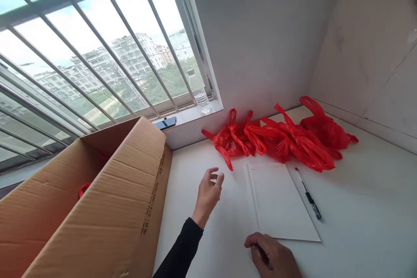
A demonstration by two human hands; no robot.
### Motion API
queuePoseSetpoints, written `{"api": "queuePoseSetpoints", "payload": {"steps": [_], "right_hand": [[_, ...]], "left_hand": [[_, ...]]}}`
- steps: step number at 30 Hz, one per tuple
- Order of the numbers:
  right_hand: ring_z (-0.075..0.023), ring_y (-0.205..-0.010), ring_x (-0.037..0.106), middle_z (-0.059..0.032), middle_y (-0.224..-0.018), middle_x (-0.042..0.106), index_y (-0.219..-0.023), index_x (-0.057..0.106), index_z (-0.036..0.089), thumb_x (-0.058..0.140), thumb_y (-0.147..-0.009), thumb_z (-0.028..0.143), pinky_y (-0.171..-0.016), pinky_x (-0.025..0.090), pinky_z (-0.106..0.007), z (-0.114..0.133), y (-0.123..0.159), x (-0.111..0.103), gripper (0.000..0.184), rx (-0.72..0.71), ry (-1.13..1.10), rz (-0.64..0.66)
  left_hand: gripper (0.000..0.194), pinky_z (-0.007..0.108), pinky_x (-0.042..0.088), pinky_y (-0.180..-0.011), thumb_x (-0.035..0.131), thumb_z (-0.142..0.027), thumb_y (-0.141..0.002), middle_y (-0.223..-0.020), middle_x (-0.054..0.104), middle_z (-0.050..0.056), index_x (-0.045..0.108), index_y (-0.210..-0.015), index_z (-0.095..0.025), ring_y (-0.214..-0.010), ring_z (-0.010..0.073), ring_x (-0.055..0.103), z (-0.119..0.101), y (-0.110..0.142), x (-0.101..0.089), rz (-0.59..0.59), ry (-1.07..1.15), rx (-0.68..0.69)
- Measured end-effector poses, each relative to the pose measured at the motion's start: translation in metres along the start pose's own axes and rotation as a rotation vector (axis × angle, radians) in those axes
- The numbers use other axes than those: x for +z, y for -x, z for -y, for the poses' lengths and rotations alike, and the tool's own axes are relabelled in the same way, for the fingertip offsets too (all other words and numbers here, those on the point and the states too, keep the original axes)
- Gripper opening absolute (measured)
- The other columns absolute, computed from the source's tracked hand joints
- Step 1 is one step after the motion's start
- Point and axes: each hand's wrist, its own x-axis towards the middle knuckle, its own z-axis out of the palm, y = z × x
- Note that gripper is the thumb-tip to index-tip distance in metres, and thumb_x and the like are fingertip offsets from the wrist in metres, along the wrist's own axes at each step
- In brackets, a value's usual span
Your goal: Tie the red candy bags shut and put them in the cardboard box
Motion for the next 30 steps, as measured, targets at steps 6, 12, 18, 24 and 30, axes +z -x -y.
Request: {"api": "queuePoseSetpoints", "payload": {"steps": [6,12,18,24,30], "right_hand": [[-0.0180,-0.067,0.066,-0.0004,-0.082,0.074,-0.096,0.070,0.026,0.041,-0.094,0.027,-0.064,0.045,-0.028,0.010,-0.006,-0.010,0.029,-0.015,-0.043,0.014],[-0.0188,-0.075,0.069,0.0001,-0.086,0.075,-0.096,0.070,0.025,0.041,-0.093,0.019,-0.070,0.044,-0.029,0.019,-0.010,-0.014,0.030,-0.016,-0.016,0.018],[-0.0179,-0.075,0.068,0.0010,-0.084,0.074,-0.095,0.069,0.025,0.041,-0.096,0.022,-0.069,0.041,-0.029,0.026,-0.007,-0.020,0.028,-0.007,-0.057,-0.012],[-0.0170,-0.065,0.063,0.0019,-0.073,0.069,-0.093,0.070,0.025,0.042,-0.096,0.028,-0.065,0.040,-0.029,0.029,-0.006,-0.018,0.028,0.012,-0.011,-0.034],[-0.0175,-0.064,0.062,0.0017,-0.070,0.068,-0.090,0.070,0.024,0.043,-0.096,0.030,-0.065,0.038,-0.030,0.027,-0.005,-0.012,0.029,0.001,0.036,-0.060]], "left_hand": [[0.028,0.028,0.058,-0.063,0.062,-0.040,-0.101,-0.095,0.068,0.004,0.065,-0.111,-0.014,-0.073,0.0135,0.065,-0.002,-0.061,0.061,0.012,0.143,-0.124],[0.027,0.028,0.058,-0.063,0.062,-0.039,-0.101,-0.095,0.068,0.004,0.065,-0.111,-0.014,-0.073,0.0135,0.066,0.009,-0.048,0.042,0.002,0.100,-0.067],[0.031,0.041,0.060,-0.084,0.064,-0.035,-0.100,-0.120,0.067,0.009,0.063,-0.124,-0.016,-0.100,0.0219,0.069,0.012,-0.059,0.054,-0.062,-0.132,0.155],[0.021,0.046,0.057,-0.094,0.065,-0.032,-0.099,-0.117,0.069,0.008,0.068,-0.112,-0.016,-0.107,0.0232,0.067,0.031,-0.053,0.041,-0.070,-0.430,0.346],[0.022,0.049,0.055,-0.099,0.066,-0.028,-0.099,-0.133,0.063,0.011,0.068,-0.118,-0.017,-0.119,0.0265,0.063,0.054,-0.036,0.024,-0.079,-0.562,0.487]]}}
